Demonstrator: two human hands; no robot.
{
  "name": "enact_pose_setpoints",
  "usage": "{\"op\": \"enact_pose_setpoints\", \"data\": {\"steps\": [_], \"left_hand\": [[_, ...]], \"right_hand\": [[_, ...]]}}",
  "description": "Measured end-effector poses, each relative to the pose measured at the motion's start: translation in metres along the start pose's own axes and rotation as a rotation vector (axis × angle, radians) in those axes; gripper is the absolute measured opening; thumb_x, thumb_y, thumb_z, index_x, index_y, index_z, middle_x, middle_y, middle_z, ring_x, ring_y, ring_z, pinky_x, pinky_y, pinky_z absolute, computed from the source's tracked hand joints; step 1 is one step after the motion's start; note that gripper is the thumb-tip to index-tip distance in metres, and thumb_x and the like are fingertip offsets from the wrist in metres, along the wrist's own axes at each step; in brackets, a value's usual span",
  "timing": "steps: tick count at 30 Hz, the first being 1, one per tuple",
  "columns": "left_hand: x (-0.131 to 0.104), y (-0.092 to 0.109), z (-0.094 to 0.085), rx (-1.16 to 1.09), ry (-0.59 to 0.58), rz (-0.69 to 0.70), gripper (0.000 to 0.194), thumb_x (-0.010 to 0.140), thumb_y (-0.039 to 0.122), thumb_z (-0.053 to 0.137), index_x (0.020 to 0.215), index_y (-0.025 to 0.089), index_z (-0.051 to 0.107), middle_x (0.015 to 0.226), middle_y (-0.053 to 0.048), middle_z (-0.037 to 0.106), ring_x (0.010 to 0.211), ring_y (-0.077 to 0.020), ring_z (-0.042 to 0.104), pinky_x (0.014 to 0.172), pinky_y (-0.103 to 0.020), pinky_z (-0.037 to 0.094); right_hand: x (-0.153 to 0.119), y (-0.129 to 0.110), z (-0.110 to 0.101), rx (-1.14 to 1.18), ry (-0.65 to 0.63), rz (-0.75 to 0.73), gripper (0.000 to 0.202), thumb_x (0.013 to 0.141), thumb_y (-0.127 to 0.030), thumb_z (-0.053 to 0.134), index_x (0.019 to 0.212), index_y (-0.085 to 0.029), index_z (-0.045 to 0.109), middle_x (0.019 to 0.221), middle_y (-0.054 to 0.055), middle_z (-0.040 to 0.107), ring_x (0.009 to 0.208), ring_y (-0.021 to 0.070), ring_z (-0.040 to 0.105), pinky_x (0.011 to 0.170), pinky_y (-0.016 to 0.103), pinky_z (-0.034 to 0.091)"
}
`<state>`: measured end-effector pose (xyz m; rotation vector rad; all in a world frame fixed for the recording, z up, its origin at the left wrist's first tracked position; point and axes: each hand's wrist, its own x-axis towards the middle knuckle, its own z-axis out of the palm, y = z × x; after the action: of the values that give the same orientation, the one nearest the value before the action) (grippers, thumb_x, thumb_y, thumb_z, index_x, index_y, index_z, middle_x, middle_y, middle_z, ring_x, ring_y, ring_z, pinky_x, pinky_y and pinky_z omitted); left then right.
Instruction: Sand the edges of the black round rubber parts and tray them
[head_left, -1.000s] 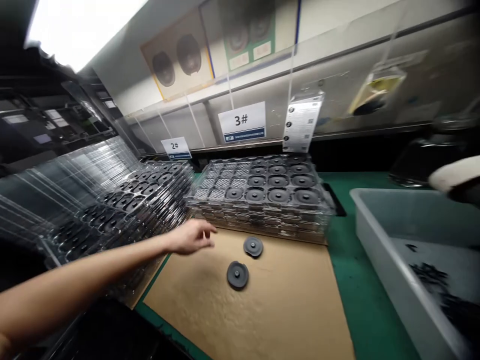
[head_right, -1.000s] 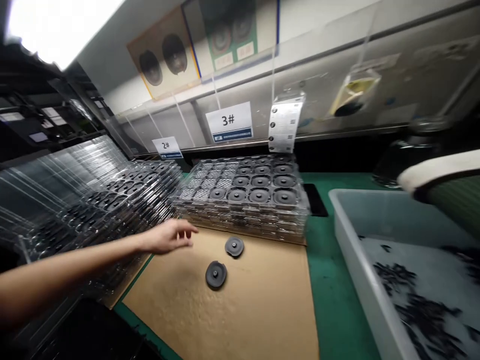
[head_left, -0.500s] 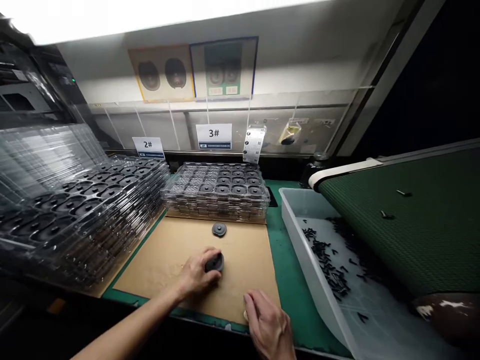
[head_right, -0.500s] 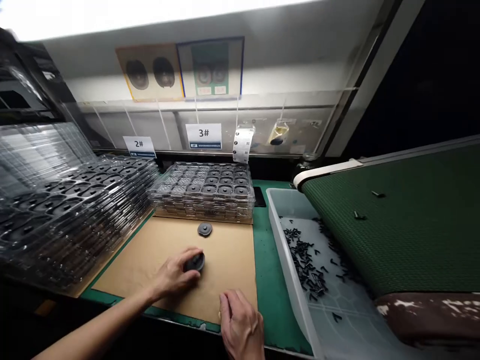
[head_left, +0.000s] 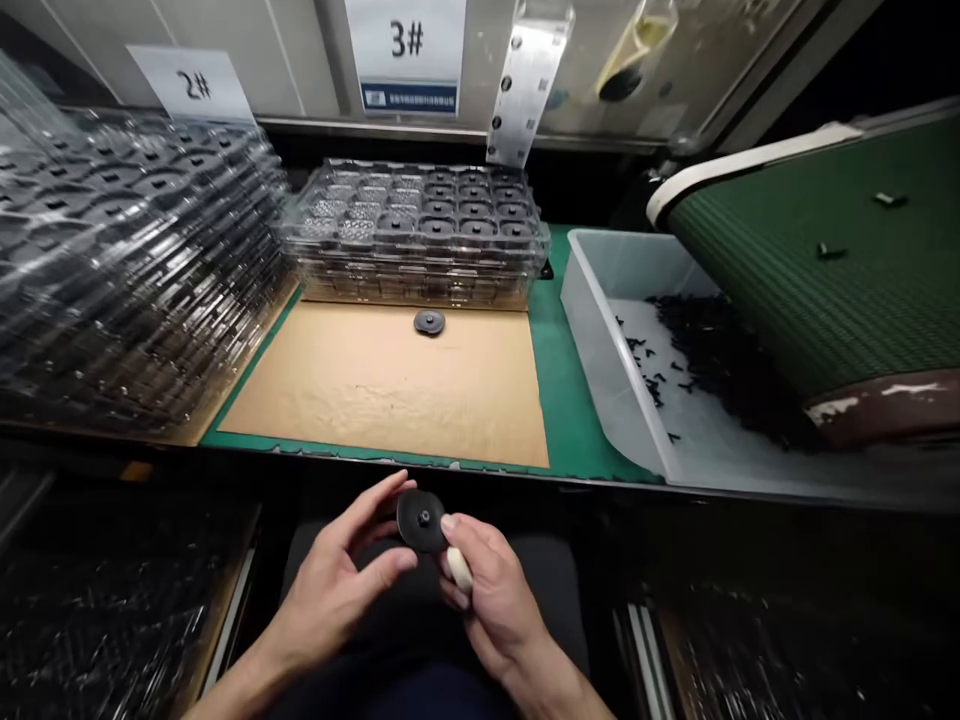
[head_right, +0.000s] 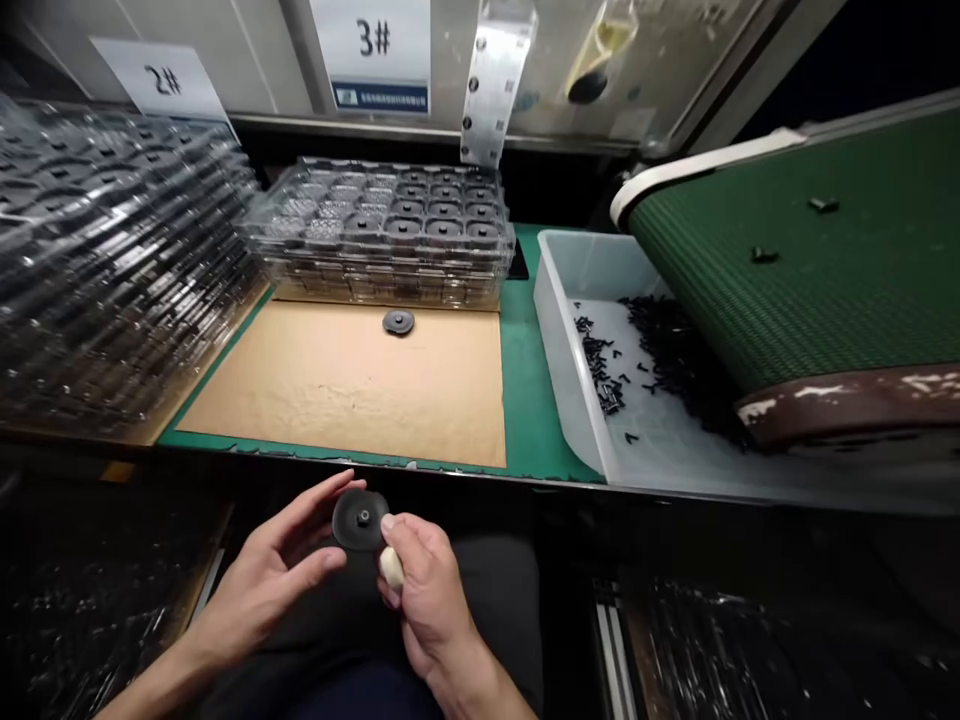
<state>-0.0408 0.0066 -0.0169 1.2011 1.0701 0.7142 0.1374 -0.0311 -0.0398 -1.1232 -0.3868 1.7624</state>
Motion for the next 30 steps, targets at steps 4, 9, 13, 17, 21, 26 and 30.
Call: {"op": "enact_pose_setpoints", "data": {"steps": [4, 9, 13, 17, 21, 26, 30], "left_hand": [[-0.008, 0.003, 0.004, -0.188, 0.045, -0.039, 0.063, 0.086, 0.036, 0.082, 0.145, 0.032, 0.061, 0.150, -0.009, 0.063, 0.139, -0.0310, 0.058, 0.116, -0.042, 0.050], [-0.008, 0.017, 0.007, -0.303, 0.156, -0.043, 0.056, 0.085, 0.037, 0.083, 0.137, 0.027, 0.067, 0.143, -0.013, 0.068, 0.133, -0.0321, 0.063, 0.112, -0.039, 0.052], [-0.011, 0.031, 0.004, -0.467, 0.222, -0.111, 0.052, 0.085, 0.042, 0.081, 0.133, 0.024, 0.070, 0.145, -0.015, 0.066, 0.133, -0.0368, 0.062, 0.114, -0.046, 0.050], [-0.016, 0.039, 0.002, -0.493, 0.221, -0.124, 0.051, 0.083, 0.042, 0.083, 0.129, 0.024, 0.072, 0.140, -0.014, 0.070, 0.131, -0.0373, 0.064, 0.114, -0.045, 0.050], [-0.017, 0.043, 0.004, -0.452, 0.217, -0.098, 0.050, 0.081, 0.041, 0.085, 0.128, 0.026, 0.073, 0.136, -0.012, 0.072, 0.132, -0.0356, 0.064, 0.108, -0.039, 0.056], [-0.019, 0.047, 0.004, -0.335, 0.211, -0.047, 0.057, 0.078, 0.042, 0.088, 0.131, 0.030, 0.072, 0.142, -0.011, 0.068, 0.130, -0.0375, 0.064, 0.102, -0.039, 0.060], [-0.023, 0.049, 0.004, -0.305, 0.233, -0.031, 0.060, 0.075, 0.042, 0.090, 0.131, 0.031, 0.072, 0.145, -0.010, 0.067, 0.136, -0.0398, 0.060, 0.101, -0.039, 0.061]], "right_hand": [[-0.003, 0.000, 0.019, 0.026, -0.045, 0.022, 0.062, 0.080, -0.067, 0.083, 0.072, -0.017, 0.048, 0.059, -0.005, 0.042, 0.046, 0.0041, 0.029, 0.040, 0.014, 0.023], [-0.003, -0.007, 0.017, -0.151, -0.030, 0.013, 0.061, 0.089, -0.075, 0.069, 0.085, -0.016, 0.055, 0.057, -0.005, 0.046, 0.042, 0.0061, 0.036, 0.036, 0.012, 0.024], [0.001, -0.025, 0.007, -0.264, 0.068, -0.200, 0.050, 0.092, -0.058, 0.073, 0.118, -0.018, 0.057, 0.082, 0.001, 0.061, 0.067, 0.0147, 0.058, 0.042, 0.014, 0.043], [-0.004, -0.046, 0.008, -0.398, 0.091, -0.399, 0.053, 0.094, -0.041, 0.076, 0.137, -0.019, 0.054, 0.102, 0.004, 0.068, 0.077, 0.0144, 0.063, 0.057, 0.017, 0.053], [-0.021, -0.060, 0.017, -0.529, -0.015, -0.459, 0.027, 0.101, -0.033, 0.070, 0.125, -0.020, 0.065, 0.104, 0.003, 0.071, 0.084, 0.0147, 0.067, 0.073, 0.020, 0.055], [-0.034, -0.074, 0.027, -0.835, -0.120, -0.722, 0.019, 0.101, -0.016, 0.062, 0.119, -0.020, 0.067, 0.108, 0.003, 0.069, 0.093, 0.0166, 0.066, 0.083, 0.025, 0.052], [-0.038, -0.080, 0.030, -0.879, -0.173, -0.737, 0.019, 0.100, -0.013, 0.060, 0.118, -0.019, 0.065, 0.106, 0.003, 0.067, 0.092, 0.0166, 0.065, 0.084, 0.025, 0.052]]}}
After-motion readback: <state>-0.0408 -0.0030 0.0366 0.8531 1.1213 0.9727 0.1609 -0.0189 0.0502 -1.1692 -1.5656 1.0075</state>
